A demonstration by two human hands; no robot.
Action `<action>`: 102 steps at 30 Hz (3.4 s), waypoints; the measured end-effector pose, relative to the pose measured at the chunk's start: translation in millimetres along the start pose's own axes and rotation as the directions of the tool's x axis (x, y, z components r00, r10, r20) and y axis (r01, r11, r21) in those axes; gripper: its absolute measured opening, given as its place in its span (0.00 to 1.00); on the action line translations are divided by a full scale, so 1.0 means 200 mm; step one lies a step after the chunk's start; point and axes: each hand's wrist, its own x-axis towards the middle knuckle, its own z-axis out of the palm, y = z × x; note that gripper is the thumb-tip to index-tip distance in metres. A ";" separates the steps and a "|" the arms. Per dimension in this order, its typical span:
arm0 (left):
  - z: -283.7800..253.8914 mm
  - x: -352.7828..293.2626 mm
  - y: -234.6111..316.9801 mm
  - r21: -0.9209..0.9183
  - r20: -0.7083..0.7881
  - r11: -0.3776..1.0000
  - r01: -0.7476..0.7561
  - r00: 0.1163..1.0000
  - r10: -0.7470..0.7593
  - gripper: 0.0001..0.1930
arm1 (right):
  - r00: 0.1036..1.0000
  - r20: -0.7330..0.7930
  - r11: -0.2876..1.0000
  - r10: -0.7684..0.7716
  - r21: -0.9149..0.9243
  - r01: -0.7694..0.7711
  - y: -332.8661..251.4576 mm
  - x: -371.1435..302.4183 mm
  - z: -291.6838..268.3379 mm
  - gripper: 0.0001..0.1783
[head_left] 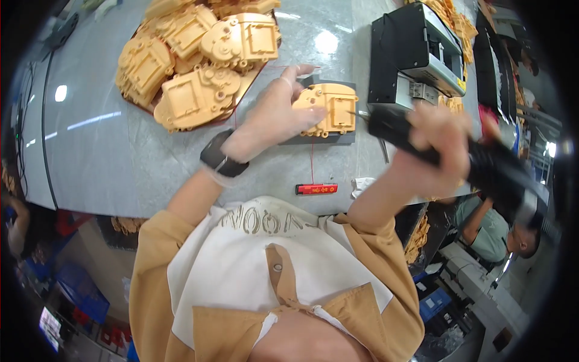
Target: The person assembles plastic toy tank components by joining plastic parts with screws using an electric screwdriver.
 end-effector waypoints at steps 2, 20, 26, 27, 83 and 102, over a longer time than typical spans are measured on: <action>0.07 -0.04 0.00 -0.242 -0.126 0.958 -0.154 0.984 0.127 0.28 | 0.980 -0.196 0.955 -0.043 0.279 0.098 -0.15 -0.04 -0.10 0.22; -0.39 -0.98 0.00 0.474 -0.840 0.879 0.049 0.325 0.435 0.34 | 0.879 -0.275 0.860 0.390 0.449 -0.241 -0.10 -0.24 -0.26 0.18; -0.42 -0.42 0.11 0.981 -0.172 0.153 0.116 0.885 0.433 0.39 | 0.890 -0.282 0.882 0.359 0.413 -0.225 -0.14 -0.25 -0.27 0.18; -0.43 -0.41 0.11 0.985 -0.141 0.149 0.083 0.890 0.433 0.39 | 0.884 -0.308 0.893 0.352 0.393 -0.219 -0.14 -0.26 -0.29 0.18; -0.01 0.00 0.04 0.838 0.221 0.280 -0.468 0.761 0.610 0.41 | 0.853 -0.518 0.997 0.067 0.063 -0.040 0.03 0.08 -0.57 0.23; 0.03 -0.11 -0.18 0.769 0.039 0.503 -0.395 0.814 0.579 0.42 | 0.977 -0.151 0.979 0.149 0.163 -0.124 -0.13 -0.13 -0.09 0.28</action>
